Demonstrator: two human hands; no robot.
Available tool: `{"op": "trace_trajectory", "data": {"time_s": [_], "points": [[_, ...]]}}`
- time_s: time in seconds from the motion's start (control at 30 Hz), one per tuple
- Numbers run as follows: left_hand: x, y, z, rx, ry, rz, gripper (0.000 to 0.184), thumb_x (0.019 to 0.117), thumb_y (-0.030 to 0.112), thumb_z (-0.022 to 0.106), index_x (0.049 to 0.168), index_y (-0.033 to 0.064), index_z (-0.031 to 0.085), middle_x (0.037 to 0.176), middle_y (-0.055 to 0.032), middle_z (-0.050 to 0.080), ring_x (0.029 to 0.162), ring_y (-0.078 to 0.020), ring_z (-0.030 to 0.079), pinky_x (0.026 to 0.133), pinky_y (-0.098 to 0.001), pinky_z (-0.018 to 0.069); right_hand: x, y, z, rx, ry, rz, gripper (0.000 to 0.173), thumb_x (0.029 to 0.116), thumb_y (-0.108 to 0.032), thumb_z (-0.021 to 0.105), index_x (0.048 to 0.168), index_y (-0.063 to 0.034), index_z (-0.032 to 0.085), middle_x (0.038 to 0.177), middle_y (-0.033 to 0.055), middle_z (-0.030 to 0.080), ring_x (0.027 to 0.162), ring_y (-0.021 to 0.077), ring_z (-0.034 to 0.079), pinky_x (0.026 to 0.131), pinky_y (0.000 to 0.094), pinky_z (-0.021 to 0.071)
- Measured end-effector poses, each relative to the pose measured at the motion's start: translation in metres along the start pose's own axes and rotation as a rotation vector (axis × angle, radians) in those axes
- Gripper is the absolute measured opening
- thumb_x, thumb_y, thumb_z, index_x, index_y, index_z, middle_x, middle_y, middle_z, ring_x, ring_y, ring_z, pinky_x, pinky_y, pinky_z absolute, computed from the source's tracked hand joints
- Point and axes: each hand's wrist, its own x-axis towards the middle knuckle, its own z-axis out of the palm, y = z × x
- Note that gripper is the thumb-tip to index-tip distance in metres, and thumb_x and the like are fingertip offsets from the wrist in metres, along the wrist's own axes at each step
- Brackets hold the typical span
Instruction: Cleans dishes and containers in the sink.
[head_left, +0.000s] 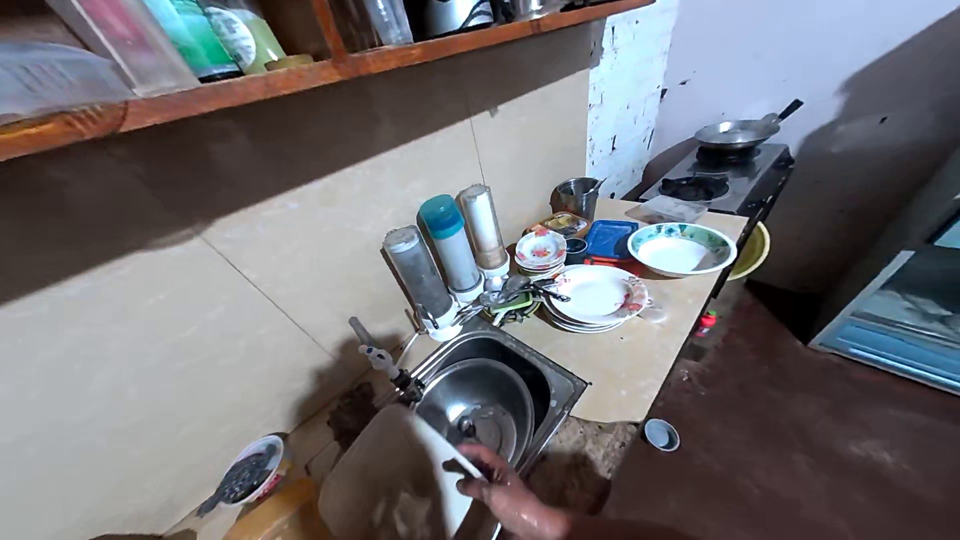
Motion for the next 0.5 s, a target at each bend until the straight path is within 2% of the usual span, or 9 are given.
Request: {"op": "trace_trajectory", "data": {"time_s": [0.03,0.07,0.13,0.17,0.23,0.3,0.37,0.43,0.5], "points": [[0.015,-0.024,0.014,0.101,0.037,0.013,0.065,0.0953,0.040,0.067,0.134,-0.0114,0.057,0.130,-0.0359,0.061,0.120,-0.0535,0.061,0.101,-0.0661,0.0470,-0.005,0.002,0.001,-0.054,-0.051,-0.075,0.051,0.0926,0.005,0.063,0.142,0.0027,0.051,0.134,0.0170,0.060,0.115,0.0163,0.061,0.100,0.0344,0.0507],[0.028,-0.039,0.023,0.207,-0.026,0.011,0.080,0.0947,0.047,0.065,0.145,-0.0126,0.046,0.147,-0.0389,0.046,0.137,-0.0576,0.044,0.112,-0.0684,0.0354,-0.009,0.004,0.003,-0.104,-0.103,-0.153,0.054,0.0898,0.006,0.065,0.142,0.0040,0.052,0.136,0.0193,0.059,0.116,0.0170,0.062,0.101,0.0347,0.0512],[0.040,-0.037,0.035,0.271,-0.231,0.016,0.074,0.0968,0.043,0.061,0.145,-0.0120,0.047,0.153,-0.0414,0.035,0.145,-0.0592,0.029,0.119,-0.0677,0.0218,-0.012,0.002,0.004,-0.178,-0.155,-0.276,0.058,0.0865,0.003,0.069,0.142,0.0049,0.053,0.140,0.0234,0.057,0.122,0.0218,0.059,0.104,0.0370,0.0497],[0.036,-0.032,0.047,0.214,-0.245,0.100,0.062,0.0971,0.033,0.061,0.137,-0.0136,0.055,0.146,-0.0425,0.043,0.141,-0.0594,0.036,0.118,-0.0677,0.0222,-0.009,-0.003,0.001,-0.204,-0.149,-0.305,0.057,0.0867,0.000,0.071,0.141,0.0036,0.055,0.140,0.0236,0.056,0.126,0.0252,0.056,0.106,0.0393,0.0480],[0.020,-0.004,0.059,-0.022,-0.290,0.174,0.043,0.1015,0.019,0.054,0.128,-0.0147,0.061,0.132,-0.0354,0.059,0.131,-0.0481,0.053,0.116,-0.0583,0.0341,-0.001,-0.016,-0.009,-0.209,-0.078,-0.338,0.051,0.0865,-0.002,0.071,0.136,0.0014,0.061,0.135,0.0202,0.059,0.122,0.0233,0.059,0.103,0.0383,0.0509],[0.007,0.035,0.053,-0.247,-0.404,0.241,0.053,0.1043,0.024,0.046,0.136,-0.0182,0.052,0.144,-0.0354,0.052,0.141,-0.0454,0.045,0.122,-0.0556,0.0279,0.005,-0.036,-0.021,-0.165,0.012,-0.311,0.042,0.0894,-0.002,0.069,0.131,0.0010,0.064,0.129,0.0146,0.063,0.112,0.0147,0.064,0.097,0.0326,0.0544],[0.001,0.044,0.065,-0.263,-0.387,0.434,0.072,0.0998,0.036,0.054,0.140,-0.0226,0.045,0.151,-0.0406,0.040,0.147,-0.0525,0.033,0.123,-0.0616,0.0206,0.007,-0.051,-0.035,-0.156,0.084,-0.362,0.031,0.0872,0.003,0.068,0.118,0.0039,0.069,0.121,0.0115,0.068,0.106,0.0080,0.065,0.093,0.0267,0.0545],[0.004,0.032,0.076,-0.093,-0.242,0.673,0.045,0.0954,0.016,0.062,0.127,-0.0149,0.062,0.139,-0.0309,0.060,0.135,-0.0477,0.053,0.113,-0.0558,0.0431,0.007,-0.060,-0.055,-0.157,0.112,-0.439,0.024,0.0835,0.008,0.067,0.107,0.0067,0.072,0.116,0.0124,0.071,0.111,0.0086,0.066,0.097,0.0264,0.0539],[0.014,0.018,0.071,-0.016,-0.218,0.766,0.029,0.0907,-0.001,0.063,0.118,-0.0013,0.074,0.128,-0.0188,0.070,0.122,-0.0398,0.066,0.102,-0.0528,0.0533,0.003,-0.069,-0.072,-0.171,0.099,-0.447,0.022,0.0852,0.010,0.065,0.106,0.0061,0.072,0.115,0.0110,0.072,0.112,0.0077,0.065,0.098,0.0250,0.0536]]}}
